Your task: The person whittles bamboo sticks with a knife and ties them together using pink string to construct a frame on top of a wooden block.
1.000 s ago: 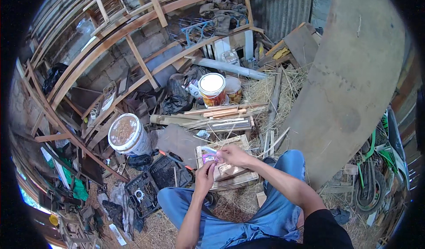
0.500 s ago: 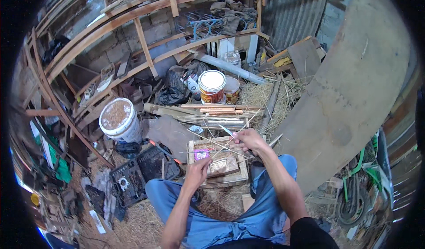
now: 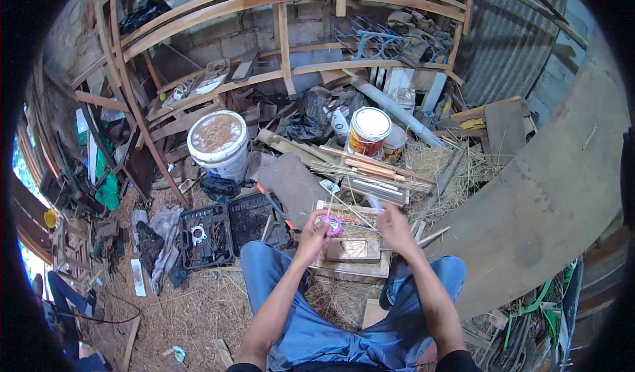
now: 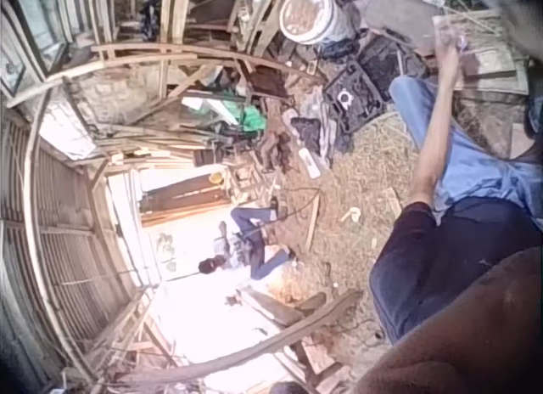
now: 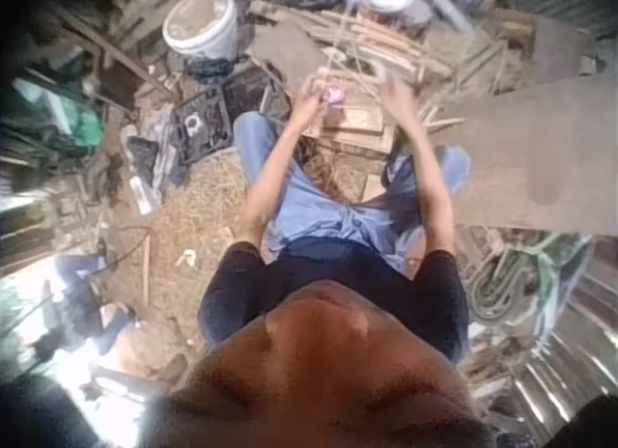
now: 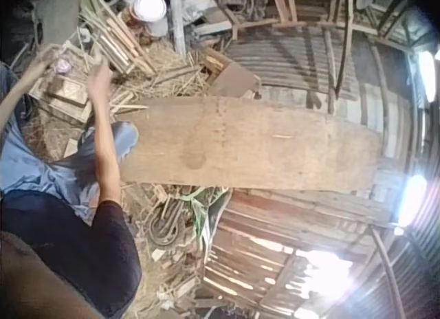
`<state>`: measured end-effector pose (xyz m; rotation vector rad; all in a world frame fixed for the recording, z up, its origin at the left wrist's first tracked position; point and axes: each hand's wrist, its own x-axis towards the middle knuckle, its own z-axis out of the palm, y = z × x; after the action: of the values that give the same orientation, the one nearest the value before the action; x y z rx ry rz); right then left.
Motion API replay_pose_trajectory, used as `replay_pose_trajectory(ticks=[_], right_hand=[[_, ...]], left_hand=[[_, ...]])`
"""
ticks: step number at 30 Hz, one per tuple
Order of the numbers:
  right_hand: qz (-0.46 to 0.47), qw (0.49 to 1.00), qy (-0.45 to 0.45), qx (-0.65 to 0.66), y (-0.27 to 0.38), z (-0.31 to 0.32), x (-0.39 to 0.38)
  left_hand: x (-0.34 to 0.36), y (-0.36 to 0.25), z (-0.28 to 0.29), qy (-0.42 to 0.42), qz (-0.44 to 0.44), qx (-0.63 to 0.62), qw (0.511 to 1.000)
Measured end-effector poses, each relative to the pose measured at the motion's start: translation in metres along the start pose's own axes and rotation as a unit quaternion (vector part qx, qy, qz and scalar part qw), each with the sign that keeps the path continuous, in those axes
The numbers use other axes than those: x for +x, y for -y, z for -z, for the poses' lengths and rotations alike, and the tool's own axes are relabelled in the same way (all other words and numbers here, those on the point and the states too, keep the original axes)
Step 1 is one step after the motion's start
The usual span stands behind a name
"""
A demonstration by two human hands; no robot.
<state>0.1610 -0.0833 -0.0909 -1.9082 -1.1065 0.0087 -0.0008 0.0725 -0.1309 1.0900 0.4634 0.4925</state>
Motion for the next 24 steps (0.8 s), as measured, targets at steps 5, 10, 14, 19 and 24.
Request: replay_pose_trajectory(ticks=[5, 10, 14, 19, 24], right_hand=[[-0.033, 0.994, 0.106, 0.021, -0.009, -0.007, -0.002], [-0.231, 0.935, 0.137, 0.230, -0.013, -0.002, 0.010], [-0.362, 0.784, 0.193, 0.465, 0.000, 0.006, 0.009], [-0.296, 0.822, 0.268, 0.405, 0.011, -0.024, -0.014], [-0.306, 0.861, 0.225, 0.338, 0.003, -0.010, -0.002]], left_hand=[[0.001, 0.026, -0.016, 0.028, -0.019, 0.152, 0.988], [-0.001, 0.033, -0.020, 0.063, -0.003, 0.201, 0.978], [-0.006, 0.028, -0.029, 0.084, 0.019, 0.167, 0.982], [-0.005, 0.031, -0.023, 0.057, -0.060, 0.262, 0.961], [-0.017, 0.020, -0.041, 0.028, -0.117, 0.360, 0.925]])
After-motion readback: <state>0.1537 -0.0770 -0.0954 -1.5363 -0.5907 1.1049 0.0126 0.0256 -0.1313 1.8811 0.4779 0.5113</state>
